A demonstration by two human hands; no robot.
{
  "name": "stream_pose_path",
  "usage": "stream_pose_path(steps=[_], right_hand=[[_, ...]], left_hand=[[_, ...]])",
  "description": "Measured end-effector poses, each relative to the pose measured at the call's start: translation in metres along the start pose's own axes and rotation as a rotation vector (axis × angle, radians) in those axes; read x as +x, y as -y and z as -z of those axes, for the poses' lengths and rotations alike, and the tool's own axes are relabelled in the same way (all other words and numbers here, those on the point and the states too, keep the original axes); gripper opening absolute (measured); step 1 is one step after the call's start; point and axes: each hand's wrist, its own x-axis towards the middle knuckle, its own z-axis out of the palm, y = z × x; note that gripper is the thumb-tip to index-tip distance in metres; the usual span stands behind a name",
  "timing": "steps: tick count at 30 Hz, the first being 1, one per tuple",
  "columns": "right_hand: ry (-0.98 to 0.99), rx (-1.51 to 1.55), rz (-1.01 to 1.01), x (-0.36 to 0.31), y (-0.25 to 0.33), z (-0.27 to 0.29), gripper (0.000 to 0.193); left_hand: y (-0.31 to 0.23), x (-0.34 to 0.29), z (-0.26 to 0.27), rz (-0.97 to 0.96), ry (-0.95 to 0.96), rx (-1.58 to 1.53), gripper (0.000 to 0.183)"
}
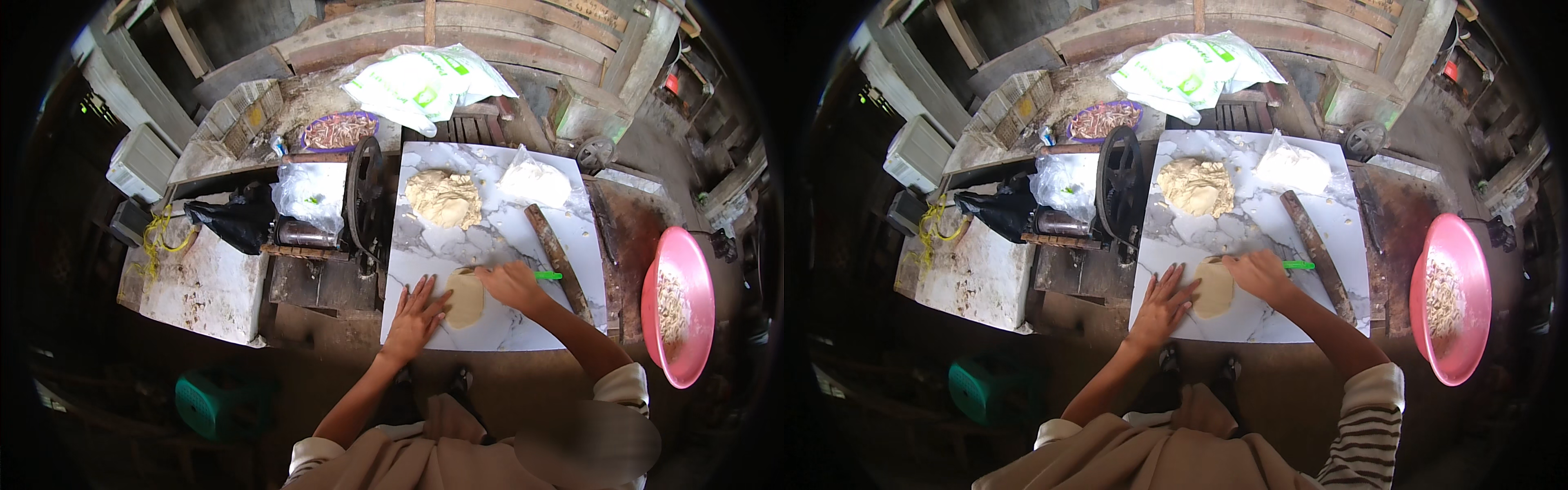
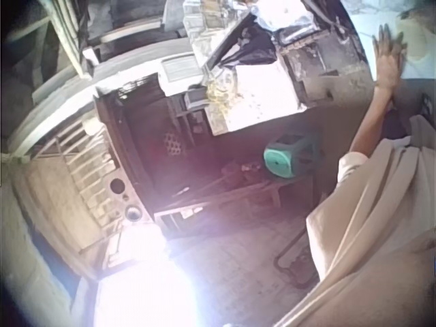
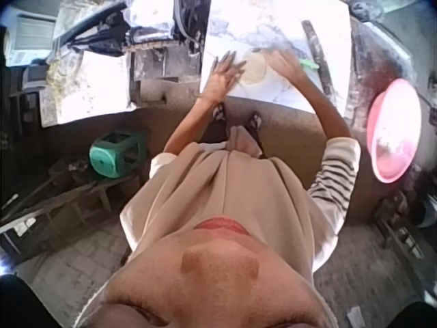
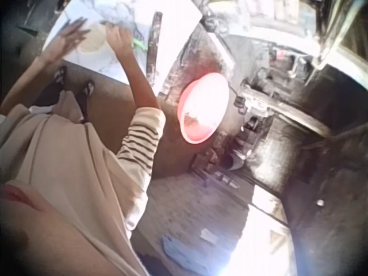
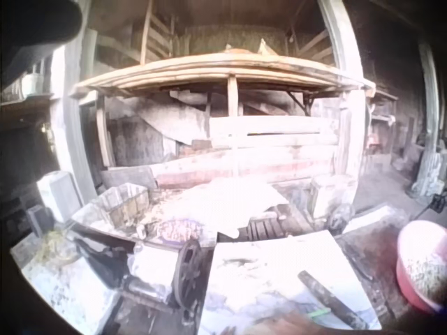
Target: The person flattens pieces of dough using a rolling pin on a white surface, trims the edges with a green knife, and then passes a piece of dough through a manual noodle-making tool into a pink bowl containing flour and pre-cut noodles.
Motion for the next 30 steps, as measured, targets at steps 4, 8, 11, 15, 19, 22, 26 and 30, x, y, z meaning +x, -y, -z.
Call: stream_pose_path(steps=[4, 8, 11, 15, 19, 22, 26, 30], right_hand=[[0.019, 0.004, 0.042, -0.015, -0.016, 0.003, 0.005], [0.004, -0.026, 0.040, -0.038, -0.041, -0.005, 0.006], [0.034, -0.031, 0.007, -0.053, -0.048, 0.000, 0.010], [-0.134, 0.017, -0.255, -0.051, -0.035, -0.012, 0.024], [-0.179, 0.029, -0.476, -0.026, -0.017, -0.048, 0.038], [-0.235, -0.028, -0.475, -0.018, -0.006, -0.054, 0.048], [-0.271, 0.000, -0.549, -0.016, -0.002, -0.063, 0.052], [-0.298, 0.048, -0.606, -0.016, -0.004, -0.064, 0.047]], left_hand=[[0.001, -0.001, 0.001, -0.019, 0.005, 0.078, 0.042], [-0.004, 0.004, -0.001, -0.026, -0.012, 0.080, 0.042], [-0.007, 0.008, -0.003, 0.026, -0.102, 0.049, 0.041], [-0.004, 0.037, -0.012, 0.031, -0.245, 0.012, 0.036], [-0.002, 0.074, -0.023, -0.051, -0.197, -0.051, 0.033], [0.006, 0.089, -0.023, -0.093, -0.122, -0.060, 0.028], [0.015, 0.101, -0.020, -0.093, 0.033, -0.166, 0.021], [0.017, 0.111, -0.022, -0.087, 0.067, -0.240, 0.019]])
